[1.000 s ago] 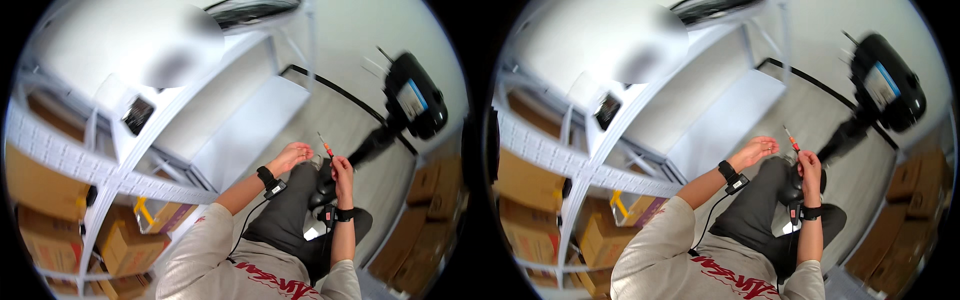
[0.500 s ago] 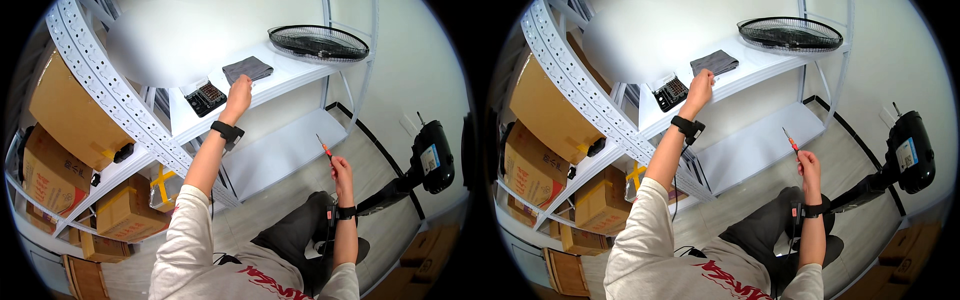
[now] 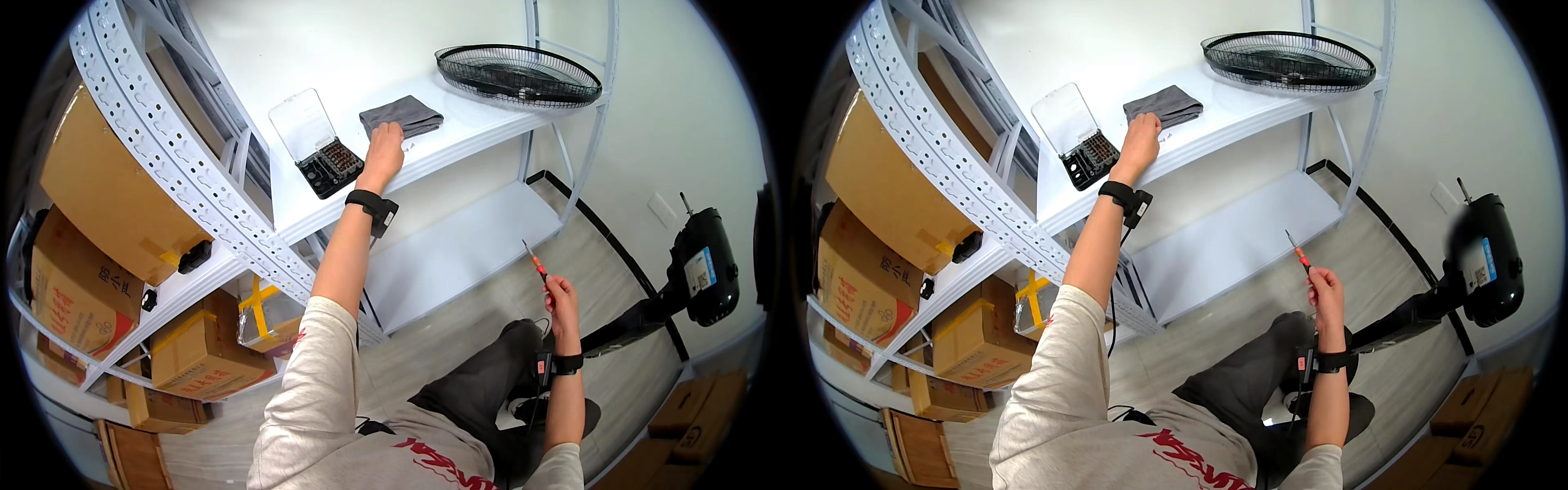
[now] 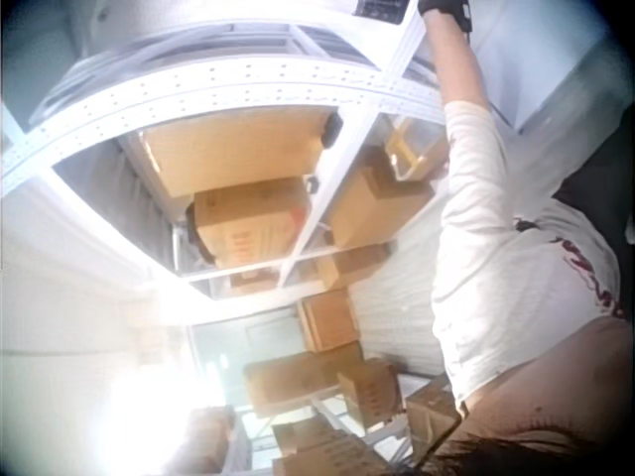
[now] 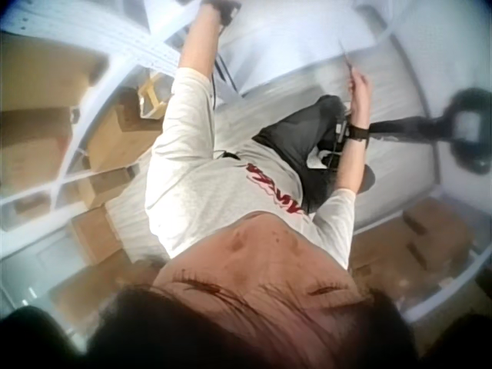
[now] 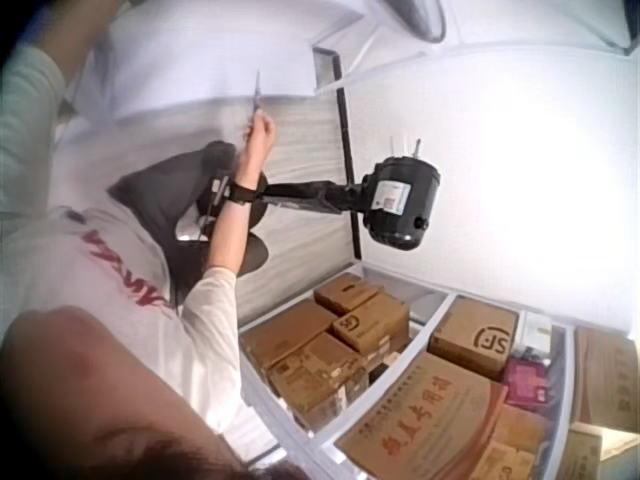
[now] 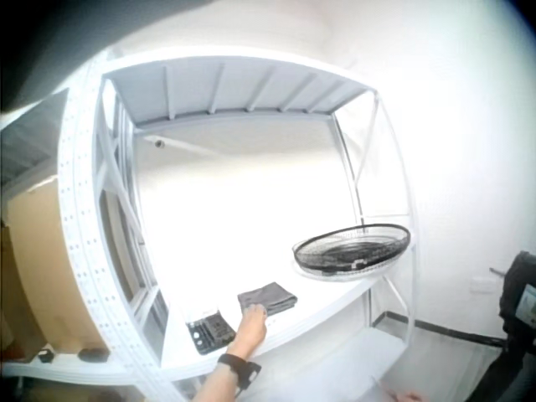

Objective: The person sits on the floor and uses a screwdriver to remove screws from the housing of a standing fan. They detach the casing to expose the internal wiring and components, then proceed to manipulate the wires inside.

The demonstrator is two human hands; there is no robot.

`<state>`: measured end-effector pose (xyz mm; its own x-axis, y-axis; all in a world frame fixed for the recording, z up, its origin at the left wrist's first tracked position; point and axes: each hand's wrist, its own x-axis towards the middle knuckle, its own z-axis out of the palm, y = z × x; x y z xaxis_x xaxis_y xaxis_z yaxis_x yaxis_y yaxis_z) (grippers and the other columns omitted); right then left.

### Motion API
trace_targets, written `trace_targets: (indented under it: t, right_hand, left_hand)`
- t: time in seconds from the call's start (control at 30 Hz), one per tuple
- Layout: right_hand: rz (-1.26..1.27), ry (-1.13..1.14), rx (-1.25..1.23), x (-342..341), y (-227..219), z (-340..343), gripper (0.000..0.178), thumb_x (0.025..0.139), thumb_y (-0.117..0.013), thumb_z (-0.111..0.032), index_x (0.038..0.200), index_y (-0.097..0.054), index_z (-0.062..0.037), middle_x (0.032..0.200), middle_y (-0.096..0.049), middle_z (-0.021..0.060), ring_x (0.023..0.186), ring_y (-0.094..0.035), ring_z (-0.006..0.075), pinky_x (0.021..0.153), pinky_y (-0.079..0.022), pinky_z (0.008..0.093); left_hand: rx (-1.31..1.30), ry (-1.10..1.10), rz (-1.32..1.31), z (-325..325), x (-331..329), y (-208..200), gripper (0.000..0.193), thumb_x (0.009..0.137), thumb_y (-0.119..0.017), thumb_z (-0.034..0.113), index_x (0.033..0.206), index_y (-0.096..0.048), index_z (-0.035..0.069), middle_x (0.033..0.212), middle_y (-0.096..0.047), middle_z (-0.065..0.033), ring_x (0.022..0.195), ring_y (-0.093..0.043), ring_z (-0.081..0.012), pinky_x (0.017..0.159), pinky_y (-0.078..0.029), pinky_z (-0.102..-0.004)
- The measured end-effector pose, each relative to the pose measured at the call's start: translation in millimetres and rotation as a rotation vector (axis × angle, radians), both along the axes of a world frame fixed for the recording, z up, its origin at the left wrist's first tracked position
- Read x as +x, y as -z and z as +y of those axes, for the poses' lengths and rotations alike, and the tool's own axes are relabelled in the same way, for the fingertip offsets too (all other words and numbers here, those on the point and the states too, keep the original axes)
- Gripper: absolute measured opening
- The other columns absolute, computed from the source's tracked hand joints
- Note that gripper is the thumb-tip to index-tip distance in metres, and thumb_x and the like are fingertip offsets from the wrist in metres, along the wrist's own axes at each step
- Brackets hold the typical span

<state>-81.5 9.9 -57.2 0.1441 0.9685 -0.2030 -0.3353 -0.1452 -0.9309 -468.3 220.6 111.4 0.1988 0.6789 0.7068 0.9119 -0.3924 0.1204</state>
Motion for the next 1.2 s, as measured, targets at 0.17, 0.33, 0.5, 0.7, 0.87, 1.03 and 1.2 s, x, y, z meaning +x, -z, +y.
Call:
trace_targets:
  t: [0.17,0.33,0.5,0.7,0.87,1.03,1.2]
  right_hand:
    - [0.008,-0.019,-0.003,-0.8,6.3,-1.4,0.015,0.089,-0.063,-0.021,0.093,-0.058,-0.0066,0.074,-0.059,-0.0001,0.052,-0.046,0.0032,0.043,-0.030,0.0178]
    - [0.027,-0.024,-0.006,0.3,9.9,-3.5,0.017,0.088,-0.064,-0.021,0.093,-0.059,-0.0061,0.075,-0.059,0.0001,0.052,-0.046,0.0035,0.043,-0.031,0.0181]
    - [0.021,-0.005,-0.006,7.1,6.2,-9.7,0.016,0.089,-0.063,-0.021,0.094,-0.059,-0.0068,0.074,-0.059,-0.0005,0.053,-0.046,0.0030,0.043,-0.031,0.0179]
    - [0.004,-0.003,-0.009,10.3,4.9,-12.3,0.016,0.089,-0.063,-0.022,0.093,-0.059,-0.0066,0.074,-0.059,-0.0004,0.052,-0.046,0.0034,0.043,-0.032,0.0184]
    - [-0.002,0.000,-0.004,11.5,4.1,-13.6,0.016,0.089,-0.064,-0.021,0.092,-0.059,-0.0064,0.073,-0.059,-0.0002,0.052,-0.046,0.0035,0.043,-0.031,0.0184]
    - [-0.004,0.017,-0.003,12.5,-0.8,-14.8,0.016,0.088,-0.064,-0.021,0.091,-0.059,-0.0068,0.074,-0.059,-0.0004,0.052,-0.046,0.0033,0.043,-0.031,0.0183]
    - [-0.010,0.025,-0.004,18.3,-0.8,-17.4,0.016,0.088,-0.064,-0.022,0.091,-0.059,-0.0071,0.074,-0.059,-0.0005,0.052,-0.045,0.0032,0.043,-0.031,0.0183]
  left_hand:
    - [0.017,0.005,0.007,-11.6,7.2,-2.7,0.005,0.085,-0.052,0.002,0.088,-0.056,0.002,0.091,-0.055,-0.0181,0.087,-0.051,-0.0359,0.079,-0.043,-0.0434]
    - [0.044,-0.006,0.023,-11.0,4.0,0.2,0.008,0.089,-0.050,0.007,0.091,-0.057,0.003,0.092,-0.056,-0.0174,0.087,-0.052,-0.0366,0.078,-0.043,-0.0432]
    - [0.053,-0.074,0.053,-18.0,8.3,-1.2,0.014,0.092,-0.048,0.013,0.094,-0.059,0.004,0.092,-0.059,-0.0162,0.087,-0.055,-0.0362,0.077,-0.044,-0.0450]
    - [0.050,-0.087,0.069,-27.6,25.0,-10.9,0.024,0.094,-0.046,0.022,0.101,-0.060,0.004,0.096,-0.060,-0.0156,0.091,-0.056,-0.0355,0.078,-0.044,-0.0465]
    - [-0.308,-0.192,0.153,-27.8,45.0,-35.7,0.055,0.098,-0.028,0.042,0.116,-0.060,0.001,0.112,-0.059,-0.0189,0.104,-0.054,-0.0383,0.091,-0.041,-0.0487]
    - [-0.577,-0.330,0.055,1.4,37.5,-54.0,0.074,0.095,-0.018,0.056,0.125,-0.054,-0.002,0.135,-0.046,-0.0198,0.127,-0.039,-0.0384,0.104,-0.030,-0.0502]
    - [-0.649,-0.402,-0.032,18.5,26.2,-52.0,0.079,0.094,-0.017,0.059,0.131,-0.048,-0.003,0.144,-0.037,-0.0192,0.135,-0.031,-0.0365,0.110,-0.025,-0.0474]
